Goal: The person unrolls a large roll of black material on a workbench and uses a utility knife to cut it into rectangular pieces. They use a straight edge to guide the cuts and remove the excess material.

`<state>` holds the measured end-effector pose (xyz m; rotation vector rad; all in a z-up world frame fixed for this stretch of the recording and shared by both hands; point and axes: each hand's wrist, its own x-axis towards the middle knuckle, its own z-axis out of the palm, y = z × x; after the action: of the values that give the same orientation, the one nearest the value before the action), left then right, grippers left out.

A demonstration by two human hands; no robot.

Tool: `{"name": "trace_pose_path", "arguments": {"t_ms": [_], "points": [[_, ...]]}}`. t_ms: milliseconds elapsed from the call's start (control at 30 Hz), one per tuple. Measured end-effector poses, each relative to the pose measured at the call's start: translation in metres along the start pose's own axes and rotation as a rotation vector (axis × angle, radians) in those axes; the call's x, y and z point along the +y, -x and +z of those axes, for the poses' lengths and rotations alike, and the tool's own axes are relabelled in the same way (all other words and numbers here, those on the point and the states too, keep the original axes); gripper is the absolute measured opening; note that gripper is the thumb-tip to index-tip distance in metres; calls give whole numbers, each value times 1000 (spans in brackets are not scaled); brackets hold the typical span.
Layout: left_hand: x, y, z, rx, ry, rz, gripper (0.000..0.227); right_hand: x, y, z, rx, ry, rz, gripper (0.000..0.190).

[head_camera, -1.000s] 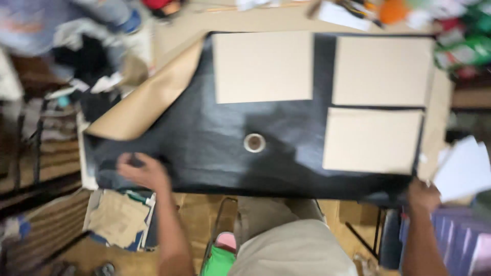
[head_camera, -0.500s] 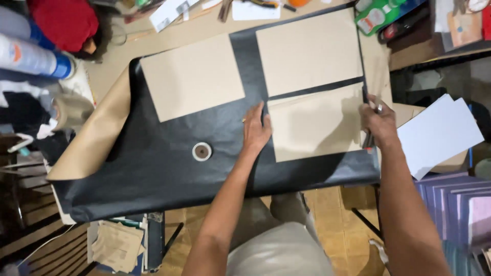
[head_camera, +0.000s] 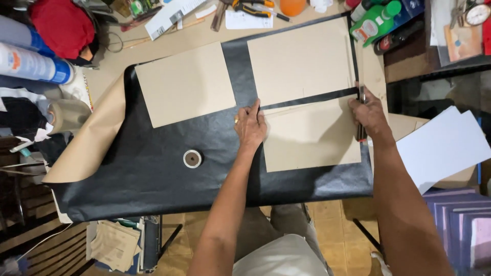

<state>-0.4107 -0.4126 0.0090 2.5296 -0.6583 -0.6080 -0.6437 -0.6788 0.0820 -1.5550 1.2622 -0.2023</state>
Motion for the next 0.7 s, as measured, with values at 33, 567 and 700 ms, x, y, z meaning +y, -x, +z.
{"name": "trace_pose_path", "arguments": {"t_ms": [33,567,700], "points": [[3,1,-4,1,0,0,48,-2,1,0,-1,0,-1,59],[18,5,-26,-71,56,-27,47,-12,7,6,31,-57,49,56],[7,4,-19,39,86,92,50,12,-6,1,76,-137,24,57]]}}
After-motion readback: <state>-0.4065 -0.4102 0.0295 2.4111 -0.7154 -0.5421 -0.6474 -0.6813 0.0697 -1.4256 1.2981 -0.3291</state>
